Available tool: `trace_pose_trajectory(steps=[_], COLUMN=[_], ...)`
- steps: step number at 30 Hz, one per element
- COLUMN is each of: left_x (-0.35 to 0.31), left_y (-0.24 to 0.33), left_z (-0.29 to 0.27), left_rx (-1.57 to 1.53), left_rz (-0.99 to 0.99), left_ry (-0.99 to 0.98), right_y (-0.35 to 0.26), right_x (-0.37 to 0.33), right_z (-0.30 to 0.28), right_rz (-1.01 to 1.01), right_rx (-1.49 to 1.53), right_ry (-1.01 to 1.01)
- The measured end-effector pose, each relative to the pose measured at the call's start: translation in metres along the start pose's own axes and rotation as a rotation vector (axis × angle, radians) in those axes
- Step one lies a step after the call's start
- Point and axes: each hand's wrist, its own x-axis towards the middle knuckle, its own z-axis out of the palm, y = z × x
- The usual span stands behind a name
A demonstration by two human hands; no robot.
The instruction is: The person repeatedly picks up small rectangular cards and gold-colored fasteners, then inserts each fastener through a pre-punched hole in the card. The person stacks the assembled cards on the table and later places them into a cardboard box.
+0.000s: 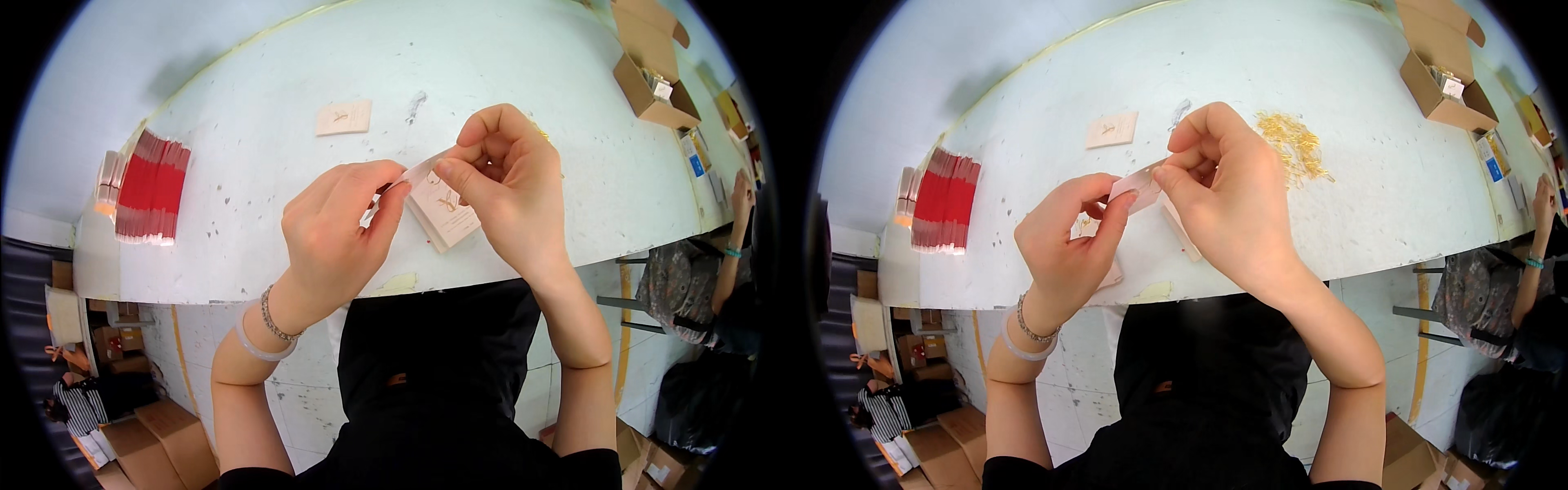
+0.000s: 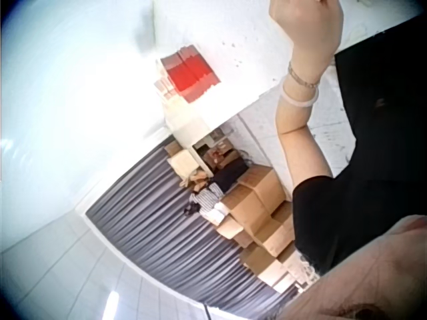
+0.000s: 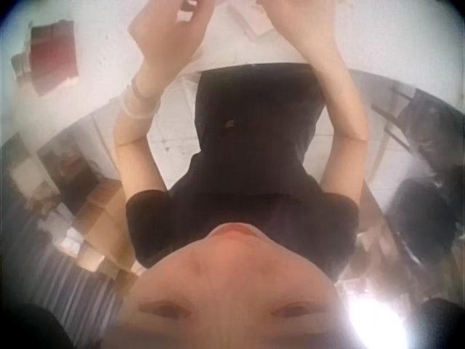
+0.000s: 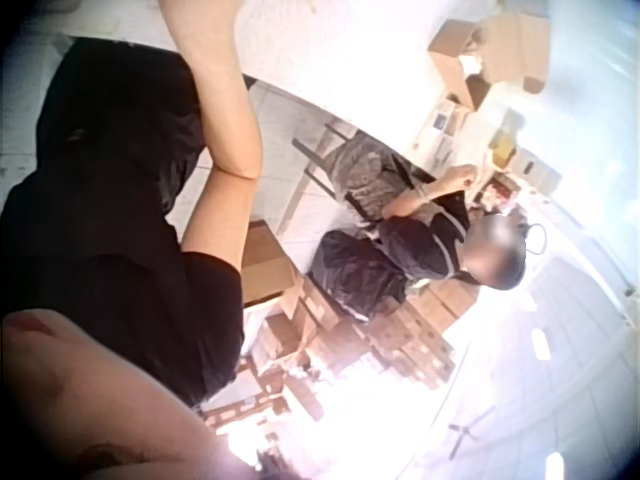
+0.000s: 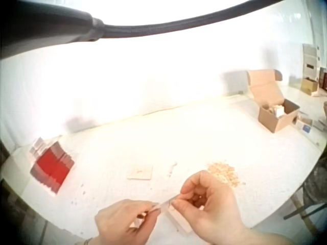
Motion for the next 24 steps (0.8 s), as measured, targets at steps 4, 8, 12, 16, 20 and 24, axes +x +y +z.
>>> trace_pose_trajectory(steps=[4,8,12,16,20,24], left_x=[-0.001,-0.004,-0.008,-0.014,-0.022,-0.045], left_y=[-0.003,-0.005,-0.009,-0.016,-0.005,0.014], left_z=[-0.002,-0.005,-0.006,-0.008,-0.02,-0.044], left_rx=[0.011,0.018,0.102,0.233,0.286,0.065], left_rz=[0.025,0.068,0.207,0.36,0.3,-0.013], left_ry=[0.008,0.021,0.069,0.101,0.065,-0.02], right_y=[-0.002,-0.003,-0.008,-0.008,-0.01,-0.014], right_x=[0.0,0.002,0.001,-0.001,-0.004,-0.008], right_z=[0.004,0.009,0.014,0.021,0.024,0.028], right_rz=[0.006,-0.003,0.023,-0.048,-0.317,-0.311], right_rx=[-0.015,-0.039,-0.031,-0.166,-0.544,-0.47], right_ry=[-0.01,0.011,0.002,-0.001,-0.066,-0.276])
